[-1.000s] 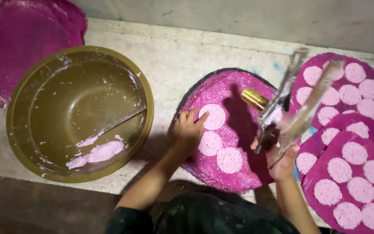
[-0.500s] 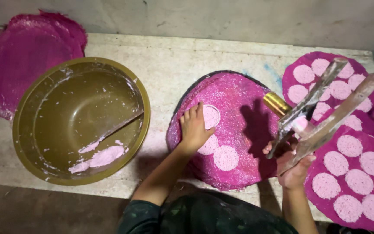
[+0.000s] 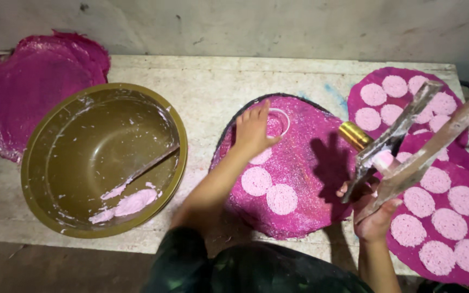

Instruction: The person repeatedly scoops pink dough from a bowl, places it into a circular metal mold on a pink mat, and presses it with a plunger to form round pieces. The formed pieces are arranged on the mat while the mold is cleaned between uses.

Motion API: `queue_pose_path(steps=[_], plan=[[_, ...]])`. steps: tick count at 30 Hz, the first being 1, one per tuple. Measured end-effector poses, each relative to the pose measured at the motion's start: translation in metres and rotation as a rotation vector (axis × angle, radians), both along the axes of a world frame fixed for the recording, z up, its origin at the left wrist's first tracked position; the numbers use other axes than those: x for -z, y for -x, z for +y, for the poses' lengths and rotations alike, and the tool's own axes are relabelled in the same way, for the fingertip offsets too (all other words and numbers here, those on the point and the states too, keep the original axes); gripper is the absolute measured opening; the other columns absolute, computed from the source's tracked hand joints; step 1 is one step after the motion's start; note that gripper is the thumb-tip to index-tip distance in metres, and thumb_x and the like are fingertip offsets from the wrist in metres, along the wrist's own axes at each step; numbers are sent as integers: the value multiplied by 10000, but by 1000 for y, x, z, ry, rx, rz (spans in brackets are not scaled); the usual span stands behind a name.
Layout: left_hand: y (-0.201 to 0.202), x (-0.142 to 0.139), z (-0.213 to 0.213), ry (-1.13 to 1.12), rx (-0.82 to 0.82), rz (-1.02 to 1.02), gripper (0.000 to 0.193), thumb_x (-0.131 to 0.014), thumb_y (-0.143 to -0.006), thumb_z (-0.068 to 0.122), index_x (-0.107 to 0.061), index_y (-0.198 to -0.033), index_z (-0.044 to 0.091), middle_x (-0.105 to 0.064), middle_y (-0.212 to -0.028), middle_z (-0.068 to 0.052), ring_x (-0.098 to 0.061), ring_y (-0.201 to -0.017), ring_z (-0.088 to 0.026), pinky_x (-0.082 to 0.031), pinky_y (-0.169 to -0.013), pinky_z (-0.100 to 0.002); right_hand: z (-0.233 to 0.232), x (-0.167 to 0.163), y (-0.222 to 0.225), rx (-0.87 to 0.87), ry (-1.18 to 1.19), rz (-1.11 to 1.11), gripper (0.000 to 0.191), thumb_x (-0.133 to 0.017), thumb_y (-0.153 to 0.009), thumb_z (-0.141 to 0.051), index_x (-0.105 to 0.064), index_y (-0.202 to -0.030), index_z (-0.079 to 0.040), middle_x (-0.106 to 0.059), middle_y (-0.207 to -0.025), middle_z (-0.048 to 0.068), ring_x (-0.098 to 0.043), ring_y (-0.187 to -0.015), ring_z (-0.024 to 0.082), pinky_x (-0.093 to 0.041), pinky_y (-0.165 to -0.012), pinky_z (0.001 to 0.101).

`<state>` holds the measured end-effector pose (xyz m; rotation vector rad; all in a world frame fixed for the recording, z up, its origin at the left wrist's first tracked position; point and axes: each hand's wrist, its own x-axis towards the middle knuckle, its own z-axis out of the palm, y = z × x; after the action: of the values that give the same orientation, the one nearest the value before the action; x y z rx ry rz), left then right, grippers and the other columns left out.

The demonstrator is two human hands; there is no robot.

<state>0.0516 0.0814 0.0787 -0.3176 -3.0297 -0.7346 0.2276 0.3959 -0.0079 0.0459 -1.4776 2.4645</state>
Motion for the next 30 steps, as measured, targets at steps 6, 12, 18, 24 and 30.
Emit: queue_pose_path(steps=[6,12,18,24,30], plan=[[35,10,-57,-578,-214,-391,490,-593,-964,196,-583,-1426,33,-691,-1290,-197,-653,-1143,-318,-527,-977,-429,13,4,-27,-99,273,42,739,-492,-1079,-677,-515,-1341,14,-617,-1200,189,-650,-1071,292,-561,-880,405],[-30,55,-82,-1427,-384,-526,460,-463,-1027,51,-535,-1481,75,-673,-1315,-137,-658,-1144,-235,-543,-964,-362,2,-16,-41,-38,7,33,850,-458,-998,-787,-519,-1371,-25,-634,-1202,178,-623,-1106,352,-488,-952,540],[-146,96,-65,-1440,-351,-131,582,-513,-1001,51,-332,-1548,-26,-501,-1516,-159,-505,-1372,-250,-401,-1137,-374,-18,-29,-21,28,-59,-90,882,-391,-963,-804,-477,-1395,-40,-635,-1147,185,-631,-1018,334,-515,-901,517],[-204,92,-44,-930,-499,-22,830,-625,-909,141,-143,-1571,5,-371,-1502,-258,-456,-1334,-365,-377,-1094,-464,-35,-41,-14,-75,-101,-67,958,-366,-940,-840,-469,-1440,-29,-633,-1114,198,-642,-974,321,-534,-876,486],[-169,93,-60,-107,-101,235,501,-706,-901,186,-648,-1398,172,-423,-1488,-228,-347,-1363,-432,-264,-1161,-559,-46,-35,-25,-59,-97,-22,830,-527,-944,-801,-482,-1348,-77,-559,-1332,119,-584,-1247,275,-532,-1006,519]])
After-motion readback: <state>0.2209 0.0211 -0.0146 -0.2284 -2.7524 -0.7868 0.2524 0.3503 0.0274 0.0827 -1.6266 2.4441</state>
